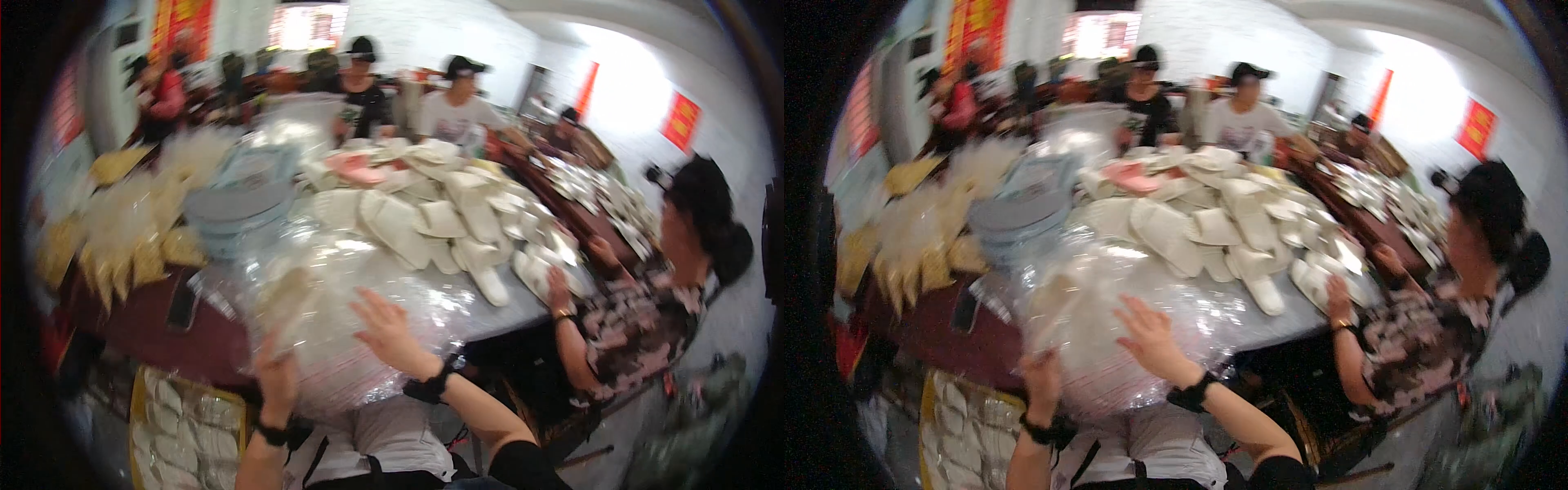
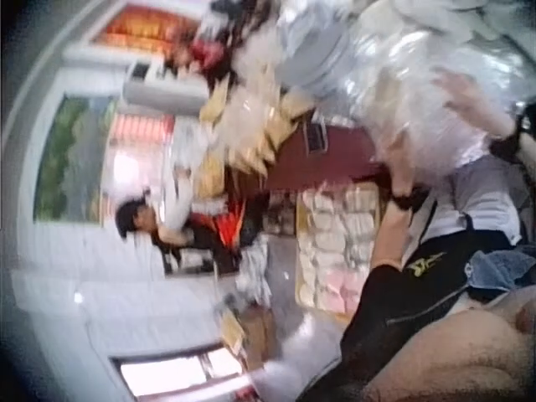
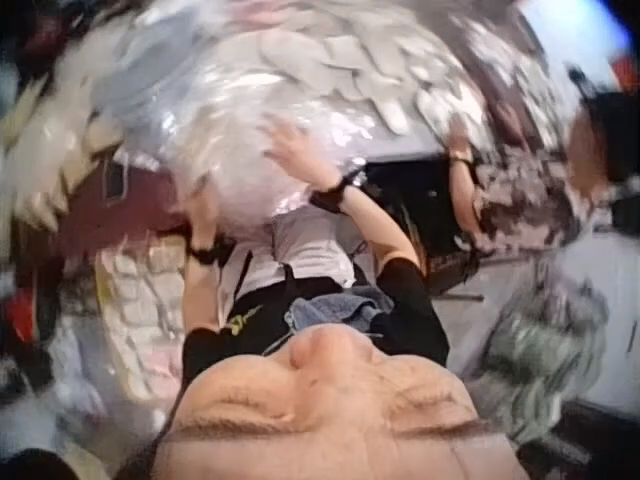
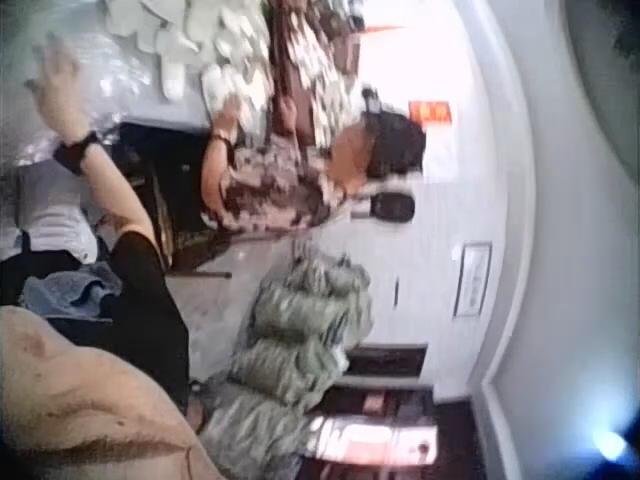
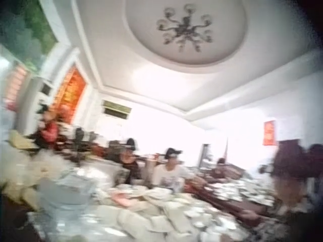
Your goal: The recorder is packing pairs of white slippers into clear plastic bags.
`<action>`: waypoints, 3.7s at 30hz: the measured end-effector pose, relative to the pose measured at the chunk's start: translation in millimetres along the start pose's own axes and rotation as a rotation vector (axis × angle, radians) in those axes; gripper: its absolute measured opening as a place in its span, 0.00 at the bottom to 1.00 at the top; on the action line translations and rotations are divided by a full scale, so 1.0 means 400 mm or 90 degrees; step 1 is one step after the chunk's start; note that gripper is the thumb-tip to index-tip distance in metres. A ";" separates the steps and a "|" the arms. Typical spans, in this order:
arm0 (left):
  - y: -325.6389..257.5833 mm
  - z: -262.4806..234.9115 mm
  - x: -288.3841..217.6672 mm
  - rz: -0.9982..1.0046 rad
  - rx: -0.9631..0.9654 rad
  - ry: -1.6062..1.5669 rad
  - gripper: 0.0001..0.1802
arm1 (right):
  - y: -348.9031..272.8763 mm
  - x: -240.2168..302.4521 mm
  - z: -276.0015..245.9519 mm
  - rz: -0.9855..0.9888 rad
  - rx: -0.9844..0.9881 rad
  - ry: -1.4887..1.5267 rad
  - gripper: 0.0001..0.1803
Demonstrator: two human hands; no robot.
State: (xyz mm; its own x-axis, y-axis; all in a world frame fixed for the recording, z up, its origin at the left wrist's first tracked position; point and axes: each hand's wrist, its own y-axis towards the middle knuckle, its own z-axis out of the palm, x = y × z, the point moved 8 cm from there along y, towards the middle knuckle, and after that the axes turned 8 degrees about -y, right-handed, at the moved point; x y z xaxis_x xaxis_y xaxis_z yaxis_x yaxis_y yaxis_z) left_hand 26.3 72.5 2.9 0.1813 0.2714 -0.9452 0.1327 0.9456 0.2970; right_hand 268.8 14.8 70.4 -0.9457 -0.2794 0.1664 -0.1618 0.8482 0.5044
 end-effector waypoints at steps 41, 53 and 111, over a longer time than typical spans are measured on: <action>-0.839 -0.844 -0.149 -0.261 -0.460 0.867 0.26 | -0.058 -0.074 0.085 0.007 0.026 -0.286 0.27; -0.737 -0.720 0.285 -0.490 -0.057 0.780 0.58 | -0.043 -0.086 0.078 0.023 0.004 -0.293 0.31; 0.062 0.217 -0.026 0.209 0.326 0.771 0.47 | 0.081 -0.620 -0.145 0.300 -0.116 0.017 0.31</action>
State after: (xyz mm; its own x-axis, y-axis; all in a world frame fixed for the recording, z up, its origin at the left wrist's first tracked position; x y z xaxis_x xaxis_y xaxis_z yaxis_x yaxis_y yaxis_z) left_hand 112.1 77.6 31.9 -0.6547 0.7068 -0.2681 0.6422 0.7071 0.2960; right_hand 514.4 85.5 94.4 -0.8964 0.1009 0.4317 0.3345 0.7929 0.5093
